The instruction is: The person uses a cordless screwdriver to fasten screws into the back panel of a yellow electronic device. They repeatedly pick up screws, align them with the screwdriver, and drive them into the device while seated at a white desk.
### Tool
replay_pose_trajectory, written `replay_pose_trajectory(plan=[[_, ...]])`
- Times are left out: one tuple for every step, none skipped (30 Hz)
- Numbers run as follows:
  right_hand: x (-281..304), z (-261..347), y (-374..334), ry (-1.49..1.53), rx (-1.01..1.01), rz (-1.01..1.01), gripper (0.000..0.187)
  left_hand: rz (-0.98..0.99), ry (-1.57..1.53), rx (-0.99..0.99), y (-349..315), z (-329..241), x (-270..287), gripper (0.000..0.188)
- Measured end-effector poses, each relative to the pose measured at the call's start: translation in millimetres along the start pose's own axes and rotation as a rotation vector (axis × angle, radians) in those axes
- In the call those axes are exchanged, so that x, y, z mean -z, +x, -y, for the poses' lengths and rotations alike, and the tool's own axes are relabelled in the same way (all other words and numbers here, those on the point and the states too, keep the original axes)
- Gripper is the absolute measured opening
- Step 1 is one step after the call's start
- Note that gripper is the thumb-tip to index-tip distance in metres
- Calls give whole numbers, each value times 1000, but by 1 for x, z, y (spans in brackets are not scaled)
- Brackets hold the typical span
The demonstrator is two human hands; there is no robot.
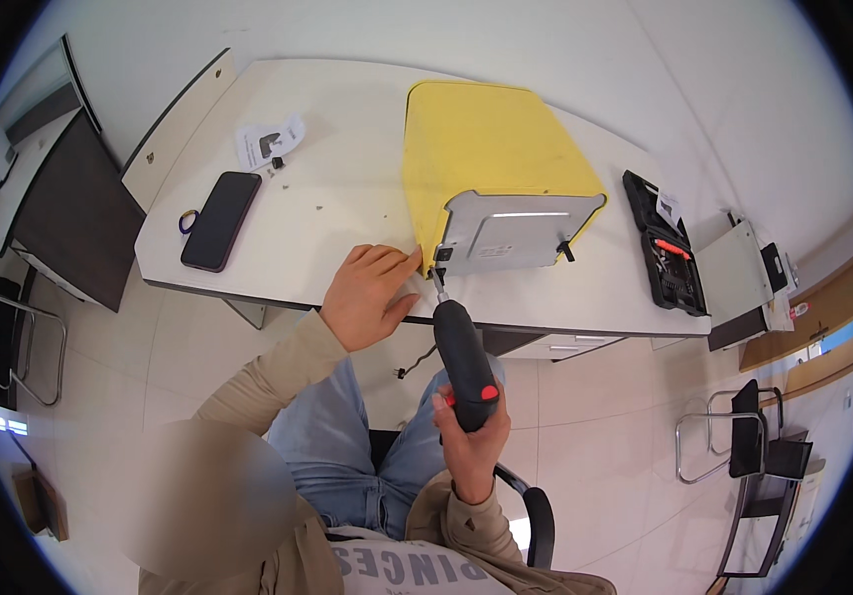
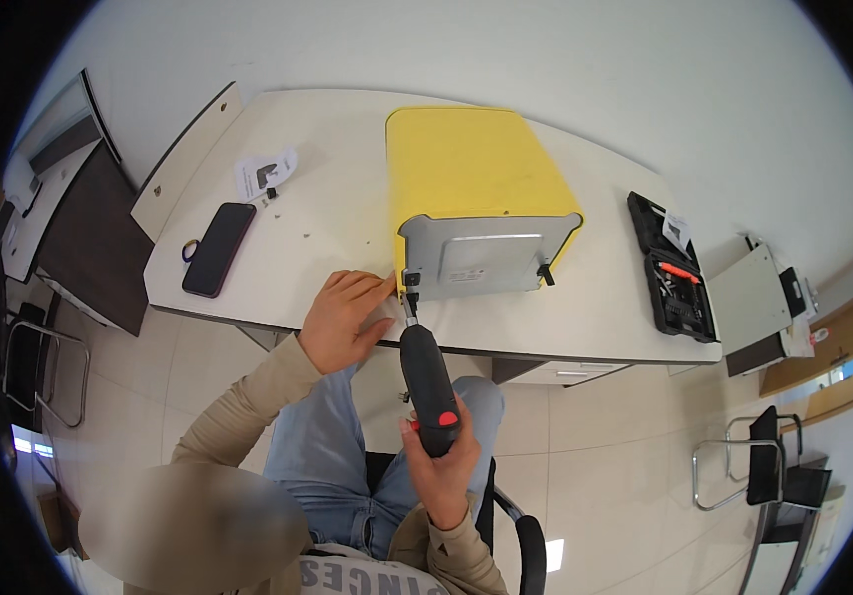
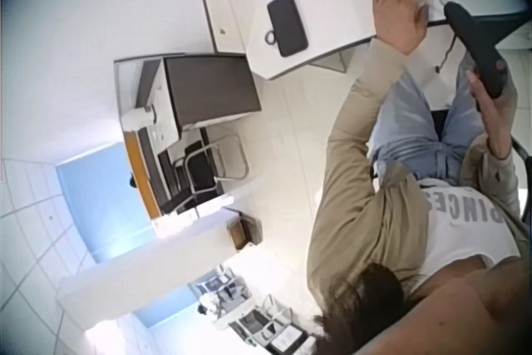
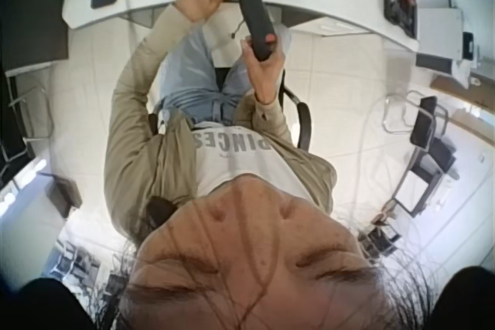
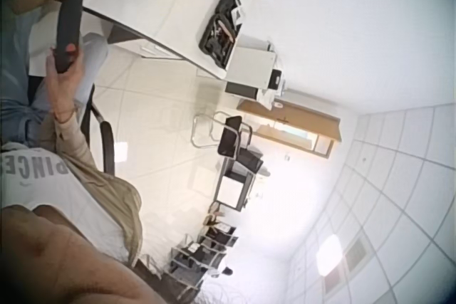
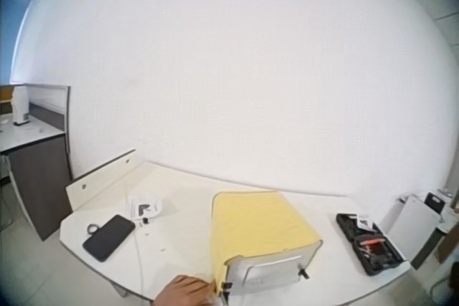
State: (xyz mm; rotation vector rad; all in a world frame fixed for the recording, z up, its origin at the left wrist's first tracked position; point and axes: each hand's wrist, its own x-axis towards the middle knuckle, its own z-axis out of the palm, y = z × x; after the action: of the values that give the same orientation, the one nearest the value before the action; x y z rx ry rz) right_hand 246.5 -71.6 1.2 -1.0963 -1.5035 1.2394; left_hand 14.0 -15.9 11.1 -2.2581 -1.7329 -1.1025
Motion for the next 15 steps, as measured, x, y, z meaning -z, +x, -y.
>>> replay_pose_trajectory(plan=[[0, 0, 0, -1, 2, 0, 57, 0, -7, 2, 0, 0, 0, 53], [0, 1, 0, -41, 38, -1, 58, 0, -14, 6, 0, 0, 0, 53], [-1, 2, 1, -81, 73, -2, 59, -17, -20, 12, 0, 0, 0, 52], [-2, 3, 1, -121, 108, -4, 59, -34, -27, 18, 0, -1, -1, 52], [-2, 2, 2, -207, 174, -10, 60, -53, -35, 23, 0, -2, -2, 51], [-2, 0, 4, -293, 240, -16, 61, -84, -38, 35, 0, -2, -3, 52], [-2, -1, 5, -379, 306, -22, 62, -116, -41, 47, 0, -2, -4, 52], [-2, 0, 5, -403, 325, -21, 62, -147, -44, 60, -1, -2, -5, 53], [-2, 1, 6, -427, 344, -20, 63, -166, -53, 74, -1, -3, -6, 55], [-2, 2, 6, -451, 363, -18, 63, -185, -63, 88, -1, -3, -7, 57], [-2, 1, 6, -434, 349, -16, 63, -204, -74, 102, -1, -4, -7, 59], [-2, 0, 6, -417, 335, -15, 63, -215, -102, 126, 1, -6, -8, 65], [-1, -1, 6, -400, 321, -13, 64, -226, -130, 150, 4, -10, -7, 72], [-1, 0, 6, -380, 299, -9, 64, -238, -157, 174, 6, -12, -6, 79], [-1, 1, 6, -359, 276, -5, 64, -249, -139, 142, 10, -11, -5, 87]])
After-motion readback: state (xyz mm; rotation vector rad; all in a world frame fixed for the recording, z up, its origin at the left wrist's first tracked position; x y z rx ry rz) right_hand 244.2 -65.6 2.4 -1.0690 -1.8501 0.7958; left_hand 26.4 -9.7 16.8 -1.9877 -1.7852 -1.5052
